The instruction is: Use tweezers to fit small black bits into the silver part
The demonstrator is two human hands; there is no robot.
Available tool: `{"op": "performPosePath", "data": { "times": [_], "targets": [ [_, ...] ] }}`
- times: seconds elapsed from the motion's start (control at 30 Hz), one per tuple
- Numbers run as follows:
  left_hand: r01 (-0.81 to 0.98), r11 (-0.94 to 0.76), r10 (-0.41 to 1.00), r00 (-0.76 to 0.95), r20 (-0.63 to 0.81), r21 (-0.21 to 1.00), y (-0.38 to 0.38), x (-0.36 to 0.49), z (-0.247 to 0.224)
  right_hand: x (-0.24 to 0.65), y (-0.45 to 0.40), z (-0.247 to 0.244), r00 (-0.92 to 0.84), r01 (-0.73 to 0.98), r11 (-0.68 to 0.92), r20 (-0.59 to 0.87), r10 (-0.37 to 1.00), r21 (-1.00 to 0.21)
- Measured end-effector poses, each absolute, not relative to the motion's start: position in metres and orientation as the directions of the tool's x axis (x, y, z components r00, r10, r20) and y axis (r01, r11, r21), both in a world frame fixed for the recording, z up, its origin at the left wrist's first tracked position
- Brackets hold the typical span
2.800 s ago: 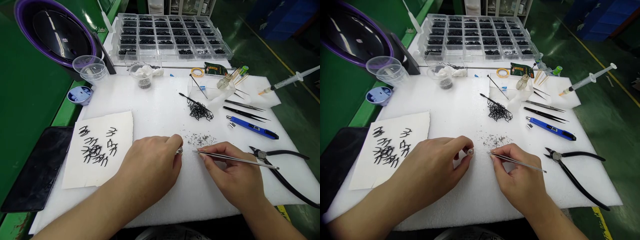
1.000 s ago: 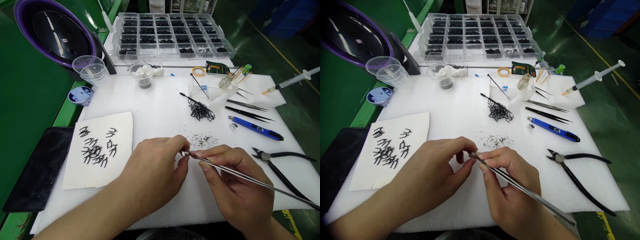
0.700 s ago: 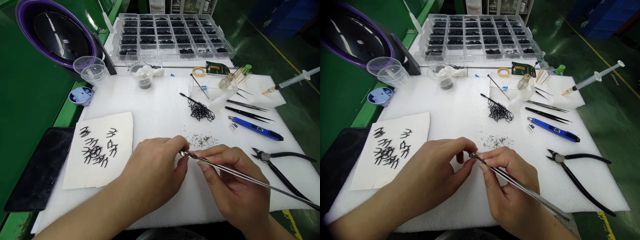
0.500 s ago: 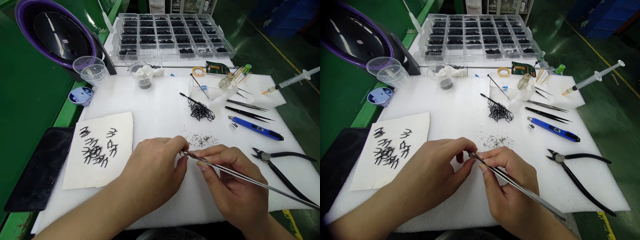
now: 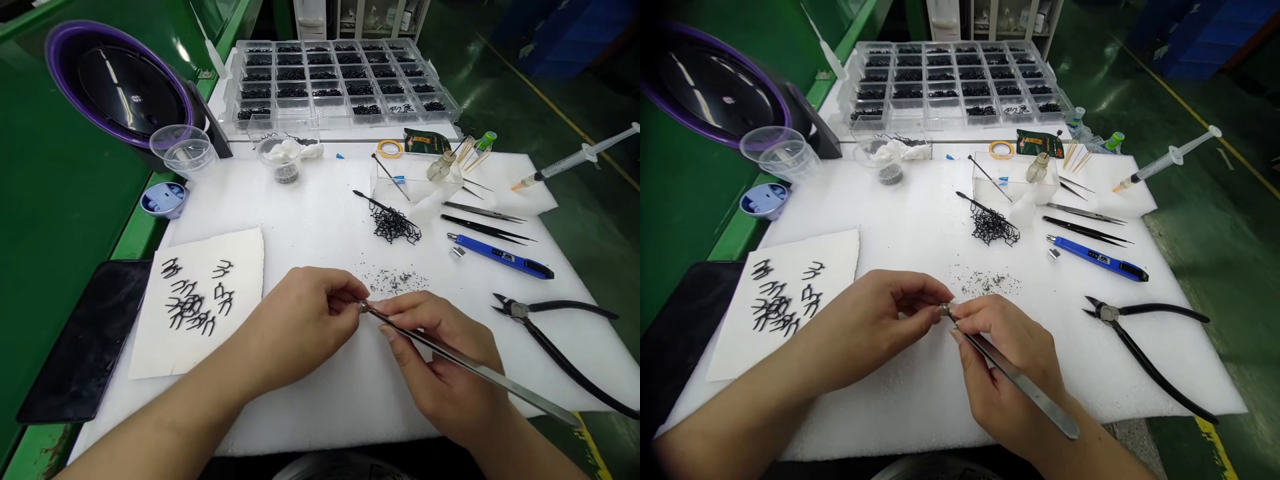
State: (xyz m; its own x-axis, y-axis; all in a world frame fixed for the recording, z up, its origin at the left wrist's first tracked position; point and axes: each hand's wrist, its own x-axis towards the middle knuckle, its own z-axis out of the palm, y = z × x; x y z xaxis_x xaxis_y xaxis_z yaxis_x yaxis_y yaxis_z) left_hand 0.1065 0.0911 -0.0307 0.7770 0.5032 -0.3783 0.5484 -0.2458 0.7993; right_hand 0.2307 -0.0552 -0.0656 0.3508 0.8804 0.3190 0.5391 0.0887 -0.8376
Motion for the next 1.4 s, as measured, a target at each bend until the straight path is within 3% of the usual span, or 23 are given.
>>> {"op": "performPosePath", "data": {
  "times": [0.37,0.7,0.83,0.9,0.97,1.03,1.13,1.4],
  "targets": [
    [0.575,-0.197,0.467,0.768,-0.440,0.794,0.095,0.112,-0.024,0.230,-0.053,-0.063,0.337,0.554,0.129,0.364,0.868,-0.822],
    [0.559,-0.021,0.422,0.756,-0.500,0.829,0.100,0.107,-0.034,0.230,-0.057,-0.064,0.318,0.549,0.189,0.413,0.853,-0.814],
    [0.552,0.008,0.431,0.750,-0.501,0.834,0.105,0.102,-0.037,0.239,-0.058,-0.030,0.471,0.418,0.134,0.341,0.813,-0.899],
    [0.531,0.022,0.444,0.754,-0.484,0.847,0.107,0.099,-0.037,0.249,-0.048,-0.011,0.543,0.472,0.081,0.361,0.758,-0.878],
    [0.512,0.029,0.466,0.753,-0.464,0.859,0.109,0.098,-0.036,0.261,-0.028,-0.002,0.508,0.609,-0.013,0.376,0.775,-0.793],
    [0.519,0.024,0.494,0.737,-0.461,0.855,0.111,0.097,-0.035,0.273,-0.006,-0.008,0.420,0.654,-0.062,0.294,0.858,-0.754],
    [0.556,0.013,0.513,0.710,-0.483,0.831,0.112,0.097,-0.035,0.283,0.016,-0.034,0.397,0.520,-0.158,0.074,0.915,-0.839],
    [0.555,0.014,0.512,0.711,-0.482,0.832,0.112,0.097,-0.038,0.279,0.012,-0.060,0.344,0.583,-0.160,0.063,0.937,-0.797]
  ]
}}
